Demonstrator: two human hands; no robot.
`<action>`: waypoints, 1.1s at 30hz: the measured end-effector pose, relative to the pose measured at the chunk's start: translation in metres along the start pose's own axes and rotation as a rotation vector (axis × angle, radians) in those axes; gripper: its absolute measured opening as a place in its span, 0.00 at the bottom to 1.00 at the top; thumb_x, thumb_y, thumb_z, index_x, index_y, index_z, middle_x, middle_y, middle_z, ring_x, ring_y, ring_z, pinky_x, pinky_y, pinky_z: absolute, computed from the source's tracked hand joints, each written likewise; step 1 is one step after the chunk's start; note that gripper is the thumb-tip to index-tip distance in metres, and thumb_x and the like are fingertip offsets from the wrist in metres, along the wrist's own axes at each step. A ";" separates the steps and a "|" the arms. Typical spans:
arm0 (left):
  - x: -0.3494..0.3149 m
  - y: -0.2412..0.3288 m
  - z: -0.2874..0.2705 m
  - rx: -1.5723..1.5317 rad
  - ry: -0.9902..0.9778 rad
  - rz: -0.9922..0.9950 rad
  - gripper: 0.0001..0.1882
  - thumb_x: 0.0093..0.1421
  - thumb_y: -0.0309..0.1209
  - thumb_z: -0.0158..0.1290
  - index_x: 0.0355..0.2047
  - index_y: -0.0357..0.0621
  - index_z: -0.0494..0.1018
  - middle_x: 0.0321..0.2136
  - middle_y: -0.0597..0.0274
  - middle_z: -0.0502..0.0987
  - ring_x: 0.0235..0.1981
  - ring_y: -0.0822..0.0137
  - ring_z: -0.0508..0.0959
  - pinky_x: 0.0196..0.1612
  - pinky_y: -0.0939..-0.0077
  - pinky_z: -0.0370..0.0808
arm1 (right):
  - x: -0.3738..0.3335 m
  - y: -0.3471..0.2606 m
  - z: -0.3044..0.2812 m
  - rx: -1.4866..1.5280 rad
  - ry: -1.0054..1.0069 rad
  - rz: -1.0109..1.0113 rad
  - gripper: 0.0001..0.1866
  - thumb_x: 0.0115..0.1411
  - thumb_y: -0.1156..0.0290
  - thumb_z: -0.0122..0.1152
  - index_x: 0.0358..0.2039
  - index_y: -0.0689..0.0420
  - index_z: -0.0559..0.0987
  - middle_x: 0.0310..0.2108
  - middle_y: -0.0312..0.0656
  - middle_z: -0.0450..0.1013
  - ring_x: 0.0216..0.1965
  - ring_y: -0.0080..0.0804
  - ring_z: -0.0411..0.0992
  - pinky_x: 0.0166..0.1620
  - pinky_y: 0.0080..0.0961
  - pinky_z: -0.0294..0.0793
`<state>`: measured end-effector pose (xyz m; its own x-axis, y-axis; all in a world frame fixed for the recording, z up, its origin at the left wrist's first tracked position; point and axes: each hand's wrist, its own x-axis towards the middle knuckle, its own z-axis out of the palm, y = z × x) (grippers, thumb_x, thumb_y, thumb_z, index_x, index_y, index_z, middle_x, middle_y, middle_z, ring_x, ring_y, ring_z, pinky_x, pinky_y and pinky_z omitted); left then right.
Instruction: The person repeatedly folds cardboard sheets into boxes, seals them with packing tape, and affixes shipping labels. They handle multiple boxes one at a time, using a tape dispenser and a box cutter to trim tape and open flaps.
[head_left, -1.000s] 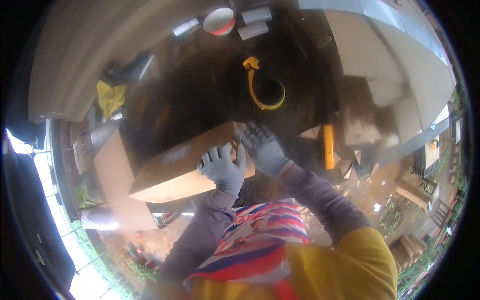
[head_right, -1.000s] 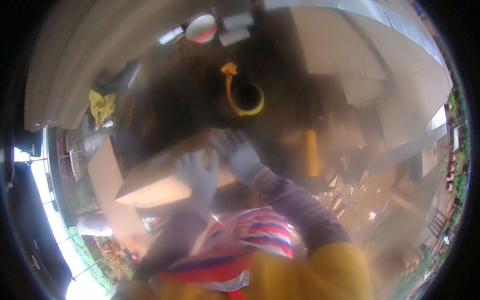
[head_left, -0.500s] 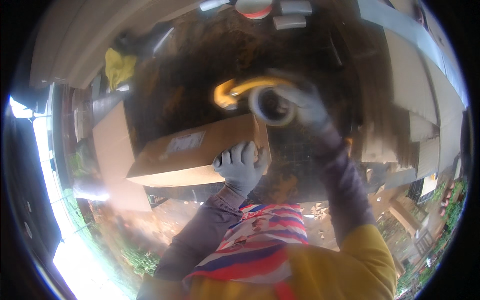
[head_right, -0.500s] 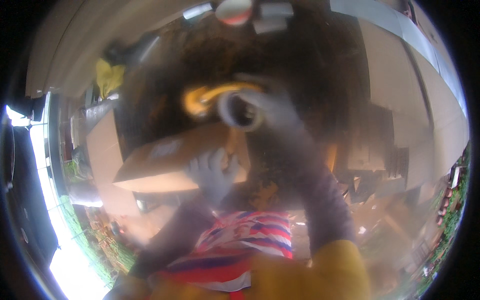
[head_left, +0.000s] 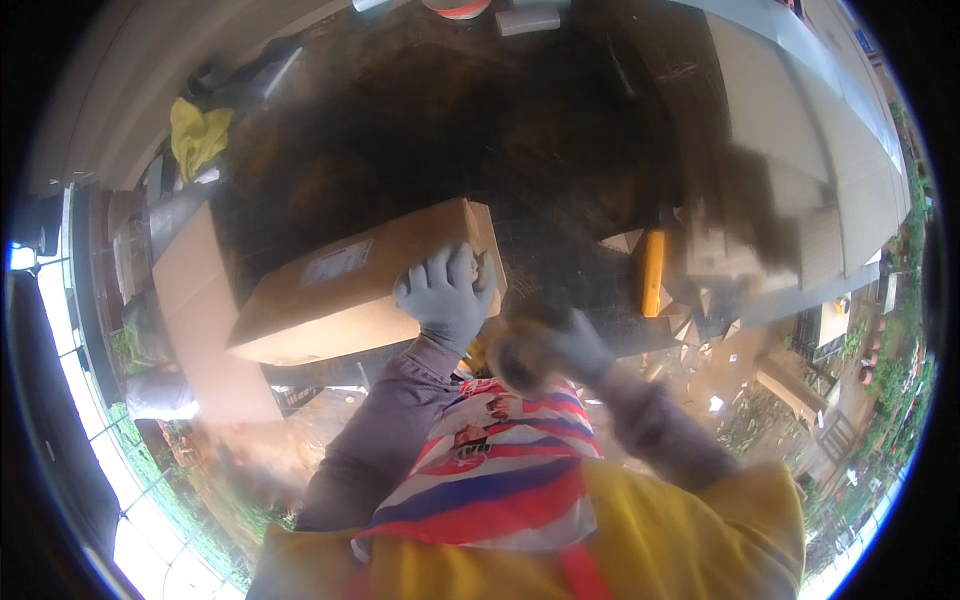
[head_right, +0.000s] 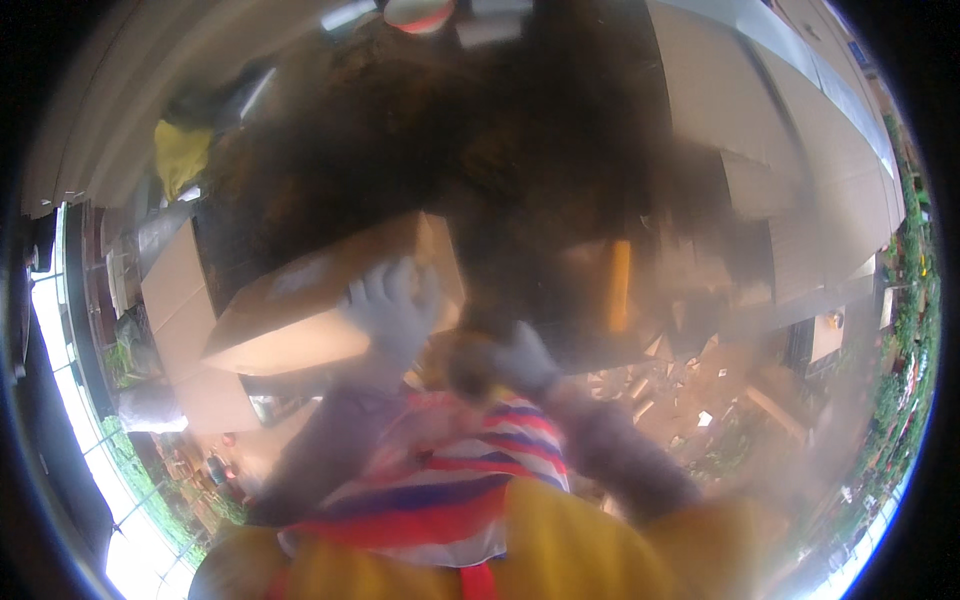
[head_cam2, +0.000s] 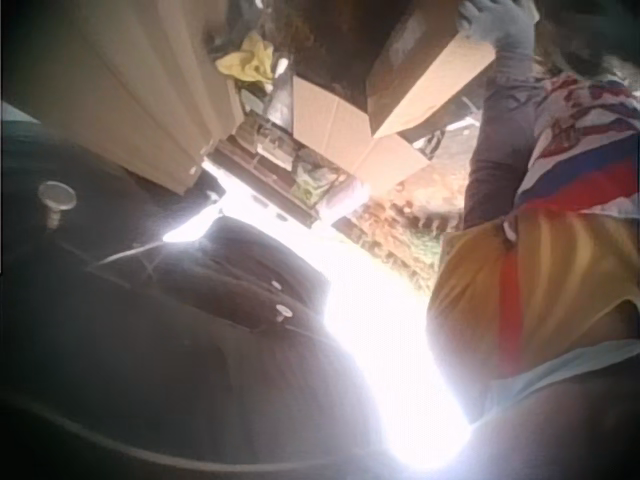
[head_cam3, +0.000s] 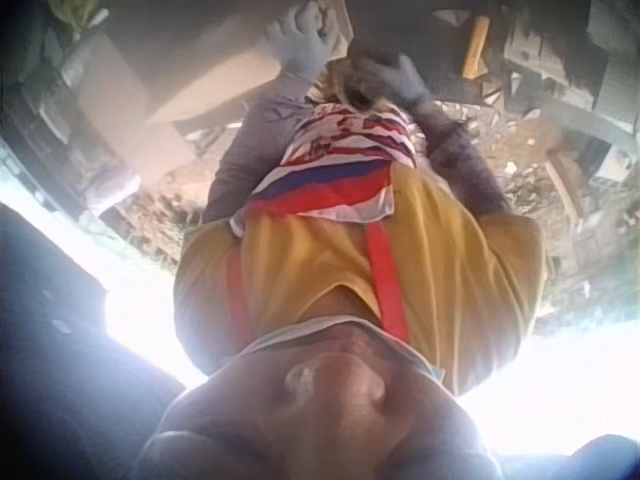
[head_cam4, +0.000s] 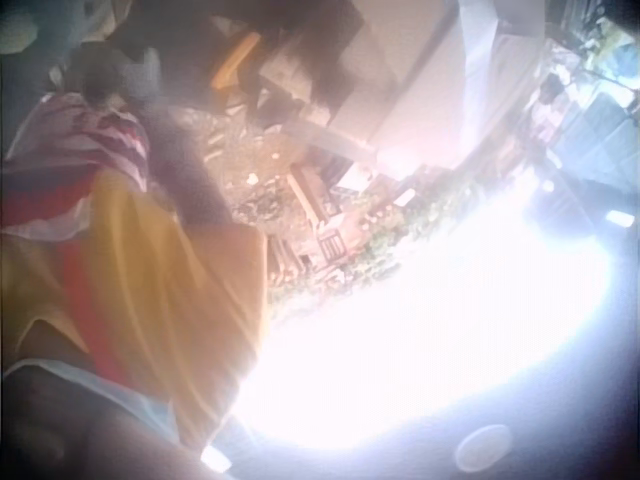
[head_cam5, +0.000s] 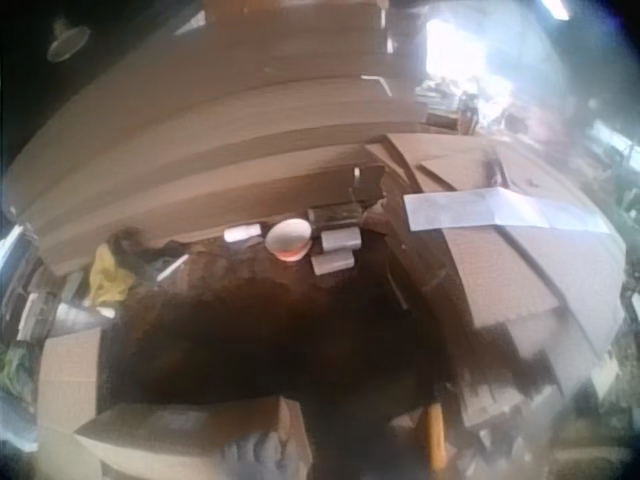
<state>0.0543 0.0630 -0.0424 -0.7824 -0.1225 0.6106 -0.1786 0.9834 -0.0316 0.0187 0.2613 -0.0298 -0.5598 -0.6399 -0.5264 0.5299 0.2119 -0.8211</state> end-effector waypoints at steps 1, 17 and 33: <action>0.000 0.000 0.000 0.000 -0.001 -0.007 0.12 0.52 0.43 0.61 0.34 0.58 0.74 0.34 0.73 0.75 0.32 0.65 0.70 0.36 0.65 0.60 | 0.010 0.019 0.018 0.172 0.070 0.091 0.18 0.56 0.66 0.68 0.46 0.59 0.81 0.40 0.45 0.80 0.39 0.35 0.78 0.45 0.32 0.77; 0.115 -0.075 0.063 -0.197 -0.024 0.103 0.22 0.52 0.50 0.63 0.44 0.56 0.78 0.39 0.62 0.80 0.42 0.55 0.76 0.44 0.54 0.69 | 0.048 0.077 0.116 0.141 0.503 -0.373 0.22 0.56 0.66 0.68 0.48 0.63 0.78 0.41 0.42 0.77 0.42 0.27 0.75 0.42 0.24 0.75; -0.190 -0.204 -0.086 -0.260 -0.513 0.482 0.22 0.58 0.32 0.55 0.55 0.54 0.75 0.60 0.62 0.71 0.64 0.58 0.66 0.65 0.57 0.60 | -0.136 0.099 0.058 -0.457 1.014 -0.386 0.17 0.57 0.86 0.58 0.47 0.61 0.79 0.43 0.47 0.77 0.43 0.36 0.77 0.46 0.25 0.76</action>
<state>0.2909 -0.1033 -0.0845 -0.9296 0.3454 0.1288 0.3512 0.9360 0.0247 0.1842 0.3262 -0.0273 -0.9931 0.1170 0.0093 0.0520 0.5097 -0.8588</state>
